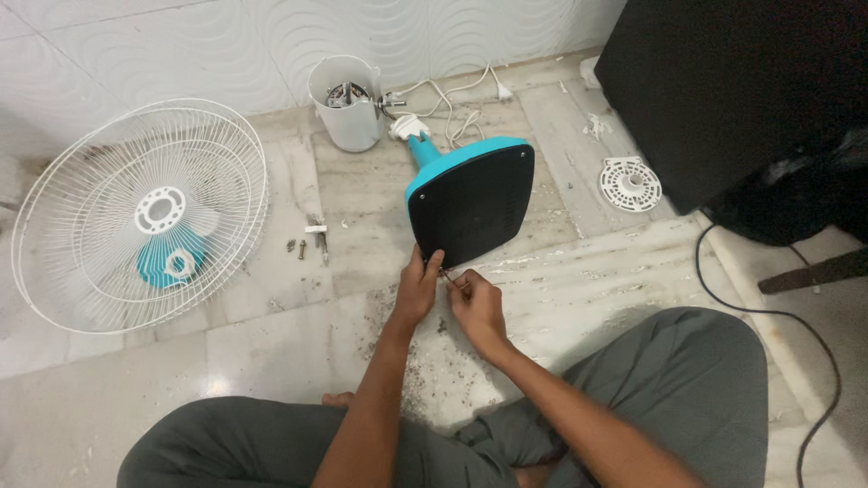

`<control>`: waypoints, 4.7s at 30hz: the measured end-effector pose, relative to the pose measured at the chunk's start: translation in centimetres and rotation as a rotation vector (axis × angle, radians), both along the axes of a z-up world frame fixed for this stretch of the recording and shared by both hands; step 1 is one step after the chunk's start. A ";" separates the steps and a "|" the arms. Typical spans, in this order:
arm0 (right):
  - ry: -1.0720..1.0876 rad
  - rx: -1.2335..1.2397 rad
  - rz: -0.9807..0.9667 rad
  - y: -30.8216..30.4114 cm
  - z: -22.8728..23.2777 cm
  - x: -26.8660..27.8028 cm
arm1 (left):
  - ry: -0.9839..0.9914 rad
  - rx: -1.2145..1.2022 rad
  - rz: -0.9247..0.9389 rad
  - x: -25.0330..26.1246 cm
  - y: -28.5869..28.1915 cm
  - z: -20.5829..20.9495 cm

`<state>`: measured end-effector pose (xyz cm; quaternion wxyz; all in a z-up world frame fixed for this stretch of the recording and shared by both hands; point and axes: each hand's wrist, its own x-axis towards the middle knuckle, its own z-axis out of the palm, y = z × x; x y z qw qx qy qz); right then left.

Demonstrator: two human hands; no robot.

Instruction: The person sits on the floor and uses a screwdriver to remove screws from the back of a fan base. They then pick up the fan motor and use the screwdriver to adjust the internal wiring and components.

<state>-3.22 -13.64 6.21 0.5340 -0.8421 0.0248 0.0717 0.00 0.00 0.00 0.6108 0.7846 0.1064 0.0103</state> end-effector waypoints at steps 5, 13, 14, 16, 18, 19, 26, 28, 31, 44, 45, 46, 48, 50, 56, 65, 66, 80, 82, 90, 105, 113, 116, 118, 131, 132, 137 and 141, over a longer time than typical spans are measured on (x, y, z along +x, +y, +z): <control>-0.146 0.144 -0.071 0.9 -3.4 0.3 | -0.029 -0.129 0.004 0.2 0.1 0.7; 0.306 0.382 -0.174 0.9 -2.6 0.4 | -0.071 -0.141 0.005 0.1 0.1 0.8; 0.346 0.454 -0.172 0.7 -2.5 0.5 | -0.083 -0.098 0.009 0.0 0.1 0.7; 0.397 0.546 -0.163 0.7 -2.4 0.8 | -0.105 -0.071 0.014 0.1 0.3 0.6; 0.431 0.577 -0.151 0.5 -2.5 0.8 | -0.116 -0.110 0.017 0.1 0.3 0.3; 0.442 0.572 -0.141 0.4 -2.6 0.9 | -0.114 -0.161 0.011 0.2 0.3 0.2; 0.501 0.427 0.132 -2.4 -3.5 1.7 | -0.182 -0.229 -0.023 -0.1 0.2 0.1; 0.472 0.245 0.231 -4.1 -4.1 2.4 | -0.182 -0.261 -0.041 -0.1 0.3 0.6; 0.306 -0.025 0.287 -7.2 -4.7 5.1 | -0.171 -0.217 -0.056 -0.7 0.6 1.4; -0.055 -0.601 -0.246 -20.3 -2.5 15.5 | -0.011 0.037 0.059 -2.2 0.4 3.7; -0.093 -0.581 -0.283 -20.2 -3.0 16.1 | -0.045 0.032 0.058 -2.2 0.4 3.7; -0.130 -0.560 -0.320 -20.1 -3.5 16.6 | -0.050 0.076 0.070 -2.2 0.4 3.6; -0.146 -0.544 -0.327 -20.1 -4.4 17.6 | -0.063 0.163 0.093 -2.2 0.2 3.3; -0.188 -0.498 -0.325 -19.6 -5.1 18.5 | -0.029 0.118 0.114 -2.4 0.0 3.2; -0.338 -0.584 -0.261 -18.6 -5.6 19.6 | 0.141 0.096 0.146 -2.3 -0.2 3.3; -0.329 -0.583 -0.265 -17.6 -5.3 19.8 | 0.092 0.201 0.123 -2.0 -0.5 3.4; -0.313 -0.576 -0.267 -17.5 -5.3 19.8 | 0.073 0.197 0.126 -2.1 -0.5 3.3; -0.029 -0.261 -0.191 -15.7 -6.1 15.9 | -0.055 0.243 0.132 -2.3 -0.8 3.4; -0.028 -0.161 -0.139 -14.8 -7.0 14.4 | -0.209 0.218 0.113 -2.5 -1.0 3.5; -0.047 -0.004 -0.122 -11.5 -6.8 9.9 | -0.233 -0.008 0.081 -2.6 -1.3 4.6; -0.178 0.049 -0.169 -10.0 -5.2 8.7 | -0.133 0.060 0.071 -1.9 -0.3 2.5; -0.184 0.096 -0.172 -9.8 -5.4 8.8 | -0.157 0.006 0.027 -1.6 0.1 1.4; -0.180 0.067 -0.172 -9.8 -5.5 8.8 | -0.153 0.032 0.020 -1.6 0.3 1.6; -0.191 0.046 -0.170 -9.8 -5.4 8.8 | -0.113 0.045 0.013 -1.5 0.3 1.9; -0.032 -0.042 -0.207 -9.3 -4.4 8.7 | -0.164 0.013 -0.038 -1.4 0.4 2.5; -0.093 -0.013 -0.193 -9.2 -4.5 8.7 | -0.192 0.001 -0.042 -1.4 0.4 2.4; -0.233 -0.019 -0.176 -9.0 -3.4 8.2 | -0.111 -0.015 -0.033 -1.3 0.6 1.8; -0.384 -0.290 -0.085 -9.2 -1.4 7.2 | -0.154 0.031 -0.061 -1.0 1.0 1.2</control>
